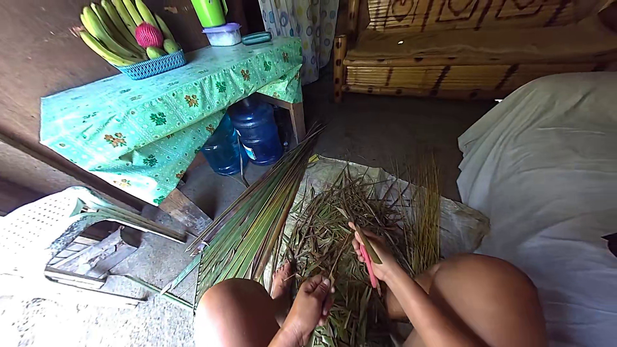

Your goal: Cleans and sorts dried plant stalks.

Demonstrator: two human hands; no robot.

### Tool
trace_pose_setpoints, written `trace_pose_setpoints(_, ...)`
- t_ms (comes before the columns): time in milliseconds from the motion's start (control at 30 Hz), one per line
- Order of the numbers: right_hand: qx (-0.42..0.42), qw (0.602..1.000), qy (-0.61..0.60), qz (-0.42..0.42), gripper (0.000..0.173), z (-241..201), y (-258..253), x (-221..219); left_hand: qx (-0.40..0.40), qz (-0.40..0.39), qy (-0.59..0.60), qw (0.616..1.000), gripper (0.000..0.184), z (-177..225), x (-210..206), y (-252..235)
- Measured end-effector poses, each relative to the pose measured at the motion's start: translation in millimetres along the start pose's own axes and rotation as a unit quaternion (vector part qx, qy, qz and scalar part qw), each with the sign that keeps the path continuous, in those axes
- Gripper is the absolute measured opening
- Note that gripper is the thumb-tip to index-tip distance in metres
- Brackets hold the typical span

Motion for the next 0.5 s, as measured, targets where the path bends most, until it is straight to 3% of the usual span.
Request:
trace_pose_setpoints(267, -0.118, 0.982, -0.147, -0.014, 0.038, -9, -14, 24, 0.036, 0.022, -0.049, 0.998, 0.027, -7, 8, 3)
trace_pose_setpoints(400, -0.156, 0.941, -0.275, -0.121, 0.056, -10, -13, 27, 0.045, 0.018, -0.084, 0.995, 0.025, -11, 9, 2)
trace_pose_setpoints(500, -0.156, 0.911, -0.322, -0.206, 0.053, -15, -12, 29, 0.045, 0.008, -0.097, 0.994, 0.024, -13, 7, 2)
Point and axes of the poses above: each hand's wrist, its own y-axis away from the middle knuckle, its own x-axis out of the back of the hand, z = x × y, the point moved 3 cm from there along -y, towards the middle knuckle, and after that the axes turned 13 degrees about -y, right-handed, at the moved point
